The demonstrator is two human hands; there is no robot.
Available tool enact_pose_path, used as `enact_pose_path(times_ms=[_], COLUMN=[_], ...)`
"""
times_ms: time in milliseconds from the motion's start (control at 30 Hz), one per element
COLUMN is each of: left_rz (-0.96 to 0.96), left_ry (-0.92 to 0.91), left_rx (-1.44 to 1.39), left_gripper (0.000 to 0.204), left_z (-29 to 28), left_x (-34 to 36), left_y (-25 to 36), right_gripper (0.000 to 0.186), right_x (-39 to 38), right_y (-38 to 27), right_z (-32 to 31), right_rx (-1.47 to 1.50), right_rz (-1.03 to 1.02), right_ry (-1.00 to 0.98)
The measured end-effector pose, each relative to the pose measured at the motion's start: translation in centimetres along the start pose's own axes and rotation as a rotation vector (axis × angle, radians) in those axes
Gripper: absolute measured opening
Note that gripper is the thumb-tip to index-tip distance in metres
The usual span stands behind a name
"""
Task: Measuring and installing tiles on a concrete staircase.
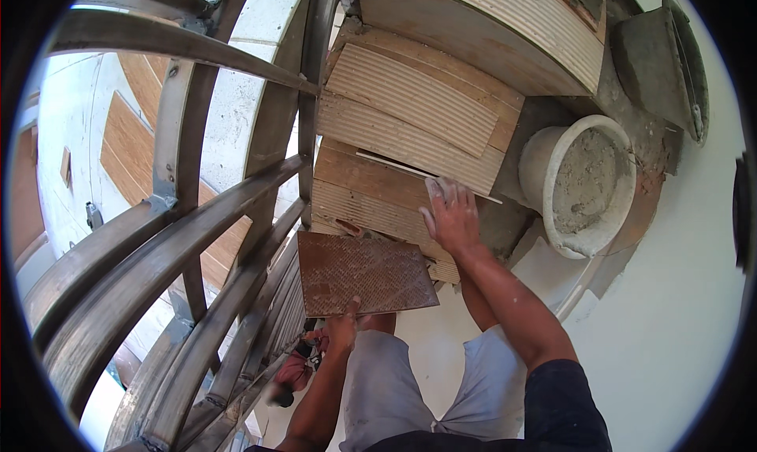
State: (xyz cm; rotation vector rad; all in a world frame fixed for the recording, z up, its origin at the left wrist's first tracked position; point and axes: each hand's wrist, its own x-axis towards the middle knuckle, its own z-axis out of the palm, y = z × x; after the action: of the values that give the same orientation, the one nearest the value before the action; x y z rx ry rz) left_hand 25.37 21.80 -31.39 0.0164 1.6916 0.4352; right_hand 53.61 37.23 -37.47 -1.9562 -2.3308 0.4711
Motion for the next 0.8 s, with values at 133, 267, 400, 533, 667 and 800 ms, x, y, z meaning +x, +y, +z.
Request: enact_pose_path(times_ms=[133, 267, 400, 533, 667, 800], left_rz=[0.054, 0.040, 0.031, -0.002, 0.029, 0.052], left_ry=[-0.018, 0.005, 0.016, -0.008, -0.018, -0.010], left_rx=[-0.041, -0.023, 0.004, -0.001, 0.011, 0.028], left_gripper=[0.052, 0.051, 0.050, 0.051, 0.050, 0.052], left_z=[-0.3, -1.3, -1.1, -1.8, -1.7, -4.0], left_x=[0.6, 0.9, 0.4, 0.3, -0.1, -0.3], left_y=[-0.8, -1.7, -1.8, -1.8, -1.7, -2.5], right_gripper=[0.077, 0.065, 0.038, 0.025, 0.027, 0.021], right_x=[-1.1, 0.0, 0.9, -0.3, -1.0, 0.1], right_y=[-0.5, -1.4, -0.4, -0.9, 0.3, -1.8], right_z=[1.4, 2.1, 3.1, 4.5, 3.8, -3.4], right_rx=[-0.055, -0.039, -0.057, -0.088, -0.068, 0.011], right_rz=[-0.023, 0.091, 0.095, 0.165, 0.097, -0.089], right_ry=[0.033, 0.019, -0.026, -0.194, -0.148, -0.186])
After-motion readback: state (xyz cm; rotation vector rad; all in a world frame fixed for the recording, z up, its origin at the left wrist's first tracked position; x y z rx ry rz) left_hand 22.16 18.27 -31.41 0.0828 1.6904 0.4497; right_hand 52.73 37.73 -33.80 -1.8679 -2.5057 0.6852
